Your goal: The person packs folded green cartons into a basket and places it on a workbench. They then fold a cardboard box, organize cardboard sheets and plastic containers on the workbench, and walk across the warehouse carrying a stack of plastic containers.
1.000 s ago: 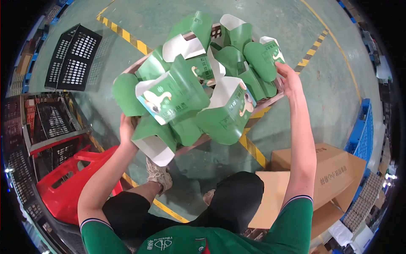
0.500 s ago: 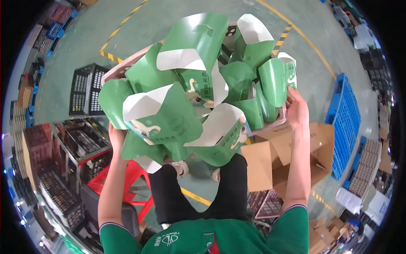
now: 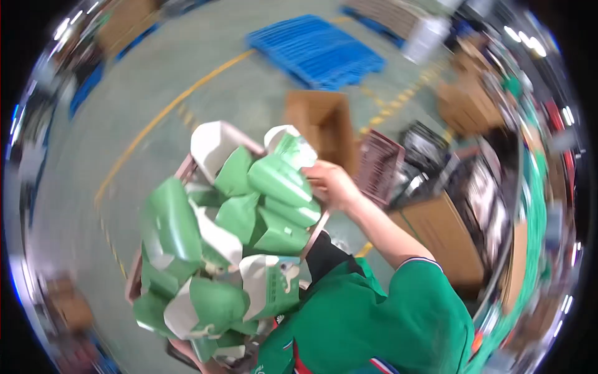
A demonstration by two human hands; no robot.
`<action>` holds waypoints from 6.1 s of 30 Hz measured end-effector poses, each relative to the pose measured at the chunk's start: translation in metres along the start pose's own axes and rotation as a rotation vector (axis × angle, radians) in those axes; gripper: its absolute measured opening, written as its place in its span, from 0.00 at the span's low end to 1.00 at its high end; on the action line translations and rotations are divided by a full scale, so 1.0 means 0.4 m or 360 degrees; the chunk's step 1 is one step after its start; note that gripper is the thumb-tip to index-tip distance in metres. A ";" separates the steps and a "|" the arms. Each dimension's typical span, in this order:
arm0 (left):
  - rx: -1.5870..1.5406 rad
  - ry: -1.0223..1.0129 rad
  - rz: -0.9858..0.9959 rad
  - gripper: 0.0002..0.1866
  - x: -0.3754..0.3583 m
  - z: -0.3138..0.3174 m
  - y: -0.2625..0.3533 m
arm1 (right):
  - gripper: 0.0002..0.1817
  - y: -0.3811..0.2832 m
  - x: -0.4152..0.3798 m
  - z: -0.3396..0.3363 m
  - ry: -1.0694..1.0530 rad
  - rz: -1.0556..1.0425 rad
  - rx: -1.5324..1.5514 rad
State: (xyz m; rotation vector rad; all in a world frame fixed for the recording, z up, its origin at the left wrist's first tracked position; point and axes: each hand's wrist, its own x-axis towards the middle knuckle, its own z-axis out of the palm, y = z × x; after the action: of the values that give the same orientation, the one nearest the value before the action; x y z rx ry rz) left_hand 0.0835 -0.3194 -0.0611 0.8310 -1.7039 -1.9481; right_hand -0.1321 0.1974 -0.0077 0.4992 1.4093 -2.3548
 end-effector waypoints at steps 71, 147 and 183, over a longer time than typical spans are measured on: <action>0.0976 -0.5115 -0.0185 0.15 -1.024 0.568 0.359 | 0.13 0.805 -0.943 1.292 0.4580 -0.2153 0.1937; 0.0233 -0.5411 0.2128 0.17 -1.933 -0.917 -0.185 | 0.17 1.517 -1.523 1.647 0.4680 -0.2158 0.3223; 0.0127 -0.3459 0.2550 0.29 -1.934 0.037 -0.103 | 0.09 1.547 -1.750 1.440 0.4793 -0.1849 0.2476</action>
State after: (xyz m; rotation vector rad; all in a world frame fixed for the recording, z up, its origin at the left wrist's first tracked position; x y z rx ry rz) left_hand 0.6436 0.2091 0.0243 -2.6846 -1.5844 -0.8001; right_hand 0.7018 -0.5078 0.1010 -1.2082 0.5647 -0.1301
